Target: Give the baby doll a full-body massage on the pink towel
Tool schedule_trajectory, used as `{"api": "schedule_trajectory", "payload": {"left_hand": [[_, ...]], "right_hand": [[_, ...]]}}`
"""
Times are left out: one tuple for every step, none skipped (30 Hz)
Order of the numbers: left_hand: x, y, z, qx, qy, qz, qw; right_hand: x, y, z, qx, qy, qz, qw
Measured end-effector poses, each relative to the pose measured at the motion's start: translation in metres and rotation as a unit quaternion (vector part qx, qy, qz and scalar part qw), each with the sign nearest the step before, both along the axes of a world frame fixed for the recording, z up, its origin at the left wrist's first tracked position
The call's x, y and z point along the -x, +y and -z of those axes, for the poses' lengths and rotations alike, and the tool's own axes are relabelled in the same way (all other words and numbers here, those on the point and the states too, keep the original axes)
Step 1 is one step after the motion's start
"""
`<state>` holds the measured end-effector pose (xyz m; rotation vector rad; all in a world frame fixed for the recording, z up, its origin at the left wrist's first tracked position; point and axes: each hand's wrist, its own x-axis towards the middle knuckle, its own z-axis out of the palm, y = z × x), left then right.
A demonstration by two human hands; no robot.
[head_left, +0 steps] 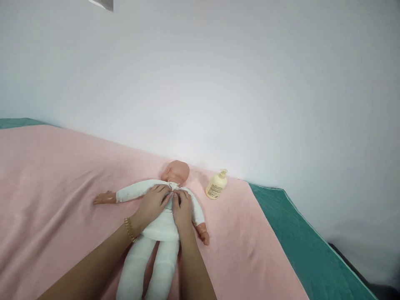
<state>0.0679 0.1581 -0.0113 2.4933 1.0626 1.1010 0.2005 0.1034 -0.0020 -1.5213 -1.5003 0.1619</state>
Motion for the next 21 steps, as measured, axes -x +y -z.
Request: {"api": "schedule_trajectory", "payload": {"left_hand": [[0.000, 0.000, 0.001, -0.005, -0.005, -0.003, 1.000], [0.000, 0.000, 0.002, -0.008, -0.008, -0.006, 1.000], [-0.001, 0.000, 0.002, -0.009, -0.008, -0.007, 1.000], [-0.001, 0.000, 0.003, -0.007, -0.005, -0.007, 1.000], [-0.001, 0.000, 0.003, -0.003, 0.000, -0.004, 1.000], [-0.001, 0.000, 0.003, 0.003, 0.005, 0.000, 1.000], [-0.001, 0.000, 0.003, 0.009, 0.009, 0.004, 1.000], [-0.001, 0.000, 0.003, 0.015, 0.011, 0.006, 1.000], [-0.001, 0.000, 0.002, 0.021, 0.012, 0.007, 1.000], [0.000, 0.000, 0.001, 0.027, 0.013, 0.007, 1.000], [0.000, 0.000, 0.000, 0.034, 0.013, 0.008, 0.999], [0.000, 0.000, -0.001, 0.041, 0.011, 0.009, 0.999], [0.000, -0.001, -0.002, 0.046, 0.008, 0.012, 0.999], [0.001, -0.001, -0.003, 0.050, 0.001, 0.015, 0.999], [0.002, -0.002, -0.005, 0.052, -0.010, 0.017, 0.998], [0.003, -0.004, -0.006, 0.051, -0.025, 0.018, 0.998], [0.004, -0.006, -0.007, 0.047, -0.042, 0.019, 0.998], [0.007, -0.010, -0.008, 0.043, -0.061, 0.018, 0.997], [0.010, -0.014, -0.009, 0.037, -0.079, 0.016, 0.996], [0.014, -0.019, -0.009, 0.033, -0.095, 0.014, 0.995], [0.018, -0.025, -0.009, 0.031, -0.108, 0.013, 0.994]], "right_hand": [[0.000, 0.000, 0.001, -0.005, 0.005, -0.001, 1.000], [-0.001, 0.000, 0.002, -0.005, 0.007, -0.002, 1.000], [-0.001, 0.000, 0.003, -0.002, 0.006, -0.003, 1.000], [-0.001, 0.000, 0.004, 0.004, 0.003, -0.005, 1.000], [-0.001, 0.001, 0.004, 0.009, -0.001, -0.006, 1.000], [-0.001, 0.002, 0.005, 0.014, -0.007, -0.007, 1.000], [-0.001, 0.003, 0.005, 0.018, -0.014, -0.007, 1.000], [-0.001, 0.004, 0.006, 0.022, -0.022, -0.006, 1.000], [-0.001, 0.005, 0.006, 0.025, -0.030, -0.004, 0.999], [-0.001, 0.006, 0.006, 0.030, -0.037, -0.002, 0.999], [-0.001, 0.007, 0.006, 0.034, -0.042, 0.000, 0.999], [-0.001, 0.007, 0.006, 0.038, -0.044, 0.000, 0.998], [-0.001, 0.007, 0.006, 0.041, -0.044, -0.002, 0.998], [-0.001, 0.007, 0.006, 0.039, -0.040, -0.004, 0.998], [-0.001, 0.006, 0.005, 0.033, -0.033, -0.006, 0.999], [-0.002, 0.004, 0.005, 0.024, -0.023, -0.008, 0.999], [-0.003, 0.001, 0.004, 0.010, -0.011, -0.007, 1.000], [-0.004, -0.003, 0.003, -0.005, 0.005, -0.003, 1.000], [-0.004, -0.008, 0.003, -0.022, 0.022, 0.004, 1.000], [-0.005, -0.014, 0.002, -0.037, 0.041, 0.012, 0.998], [-0.005, -0.022, 0.002, -0.050, 0.061, 0.017, 0.997]]}}
